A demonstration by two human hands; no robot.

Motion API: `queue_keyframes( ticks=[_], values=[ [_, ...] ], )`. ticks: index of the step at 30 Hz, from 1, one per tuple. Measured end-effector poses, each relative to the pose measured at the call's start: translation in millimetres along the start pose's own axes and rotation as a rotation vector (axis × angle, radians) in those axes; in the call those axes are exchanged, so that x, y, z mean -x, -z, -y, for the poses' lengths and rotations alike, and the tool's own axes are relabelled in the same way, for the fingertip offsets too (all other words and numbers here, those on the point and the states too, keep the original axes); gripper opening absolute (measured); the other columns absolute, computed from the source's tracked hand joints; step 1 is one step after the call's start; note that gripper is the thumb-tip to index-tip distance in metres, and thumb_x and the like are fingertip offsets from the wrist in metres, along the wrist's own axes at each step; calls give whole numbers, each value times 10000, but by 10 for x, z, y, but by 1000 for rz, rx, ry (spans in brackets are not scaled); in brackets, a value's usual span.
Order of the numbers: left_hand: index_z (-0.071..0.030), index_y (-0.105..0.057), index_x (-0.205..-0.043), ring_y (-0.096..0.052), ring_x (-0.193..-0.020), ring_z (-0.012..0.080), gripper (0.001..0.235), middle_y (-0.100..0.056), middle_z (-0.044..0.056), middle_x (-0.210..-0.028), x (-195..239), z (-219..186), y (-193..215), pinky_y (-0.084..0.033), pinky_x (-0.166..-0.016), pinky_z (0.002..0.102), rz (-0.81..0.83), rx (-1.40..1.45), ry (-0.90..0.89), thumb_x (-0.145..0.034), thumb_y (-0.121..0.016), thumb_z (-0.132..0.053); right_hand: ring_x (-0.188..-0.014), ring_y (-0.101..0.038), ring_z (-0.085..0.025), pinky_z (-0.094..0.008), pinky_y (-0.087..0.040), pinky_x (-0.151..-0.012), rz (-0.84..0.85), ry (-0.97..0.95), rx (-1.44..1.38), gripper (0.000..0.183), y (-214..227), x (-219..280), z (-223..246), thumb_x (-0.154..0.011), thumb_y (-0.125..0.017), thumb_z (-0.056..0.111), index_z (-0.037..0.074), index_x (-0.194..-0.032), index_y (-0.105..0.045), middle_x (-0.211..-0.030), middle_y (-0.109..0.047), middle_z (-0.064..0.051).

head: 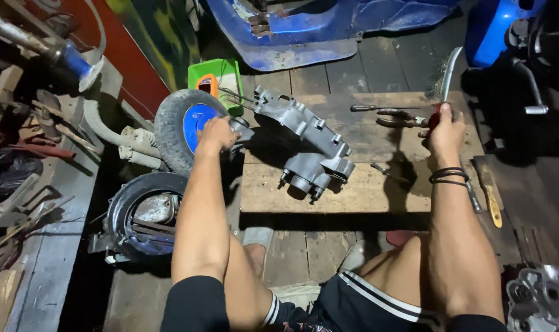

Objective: Cleaning a motorcycle engine casing using a wire brush and a scraper to remove dirt and residue.

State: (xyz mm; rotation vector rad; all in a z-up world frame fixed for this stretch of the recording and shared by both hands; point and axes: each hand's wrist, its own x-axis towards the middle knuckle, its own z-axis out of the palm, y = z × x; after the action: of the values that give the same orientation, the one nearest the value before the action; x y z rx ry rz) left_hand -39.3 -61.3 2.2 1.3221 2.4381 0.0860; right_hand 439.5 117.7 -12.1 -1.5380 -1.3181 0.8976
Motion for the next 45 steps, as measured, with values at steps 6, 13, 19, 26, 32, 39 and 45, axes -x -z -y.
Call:
queue_keyframes(
  ticks=[6,13,19,26,32,39,45],
  values=[
    [-171,-515,-1506,-466,-1402,433,606,-525,200,-1488,-275,16,-129,-395,-1083,699,-10,74,-15,-963,-655,-400,-677,-753,-158,-269,-572,-503,-28,-54,-150,345,99,-268,-328,-1076,-553,437,220,-1344,-549,-890,-730,-54],
    [-175,-546,-1467,-498,-1390,396,568,-570,183,-1446,-260,-27,-106,-432,-1086,647,1,34,-37,-954,-654,-392,-802,-743,-205,-309,-598,-594,-2,28,0,376,249,-14,-123,-1006,-691,337,163,-1332,-617,-1009,-716,-145],
    [-167,-624,-1394,-583,-1290,425,492,-676,197,-1299,-314,4,-118,-483,-997,673,-44,108,5,-937,-682,-341,-792,-711,-204,-297,-590,-593,150,9,27,405,325,13,-243,-1012,-639,278,133,-1383,-566,-977,-697,-134],
    [-237,-634,-1379,-612,-1233,455,411,-687,224,-1269,-386,25,-106,-502,-988,640,-41,84,32,-977,-596,-313,-1167,-647,-416,-550,-472,-1047,494,212,675,608,292,109,-428,-887,-703,202,240,-1475,-553,-1245,-704,-178],
    [-180,-654,-1356,-570,-1288,473,422,-668,268,-1316,-629,73,-286,-468,-1083,595,65,27,-70,-941,-589,-230,-1212,-633,-470,-569,-438,-1080,669,280,859,533,-72,483,-327,-899,-673,258,104,-1397,-563,-1224,-701,-298],
    [-117,-704,-1311,-551,-1320,465,407,-659,248,-1365,-279,-141,14,-455,-1110,564,164,26,-53,-940,-622,-265,-1216,-631,-431,-538,-488,-1077,889,410,919,496,-741,522,-771,-917,-658,346,60,-1317,-597,-1236,-680,-252],
    [-271,-739,-1247,-645,-1197,406,328,-743,150,-1216,-667,258,-134,-520,-1003,552,-2,-15,84,-964,-626,-395,-1053,-726,-382,-515,-597,-867,720,321,1120,459,-688,201,-1040,-876,-656,502,88,-1070,-700,-1018,-747,-185]
  ],
)
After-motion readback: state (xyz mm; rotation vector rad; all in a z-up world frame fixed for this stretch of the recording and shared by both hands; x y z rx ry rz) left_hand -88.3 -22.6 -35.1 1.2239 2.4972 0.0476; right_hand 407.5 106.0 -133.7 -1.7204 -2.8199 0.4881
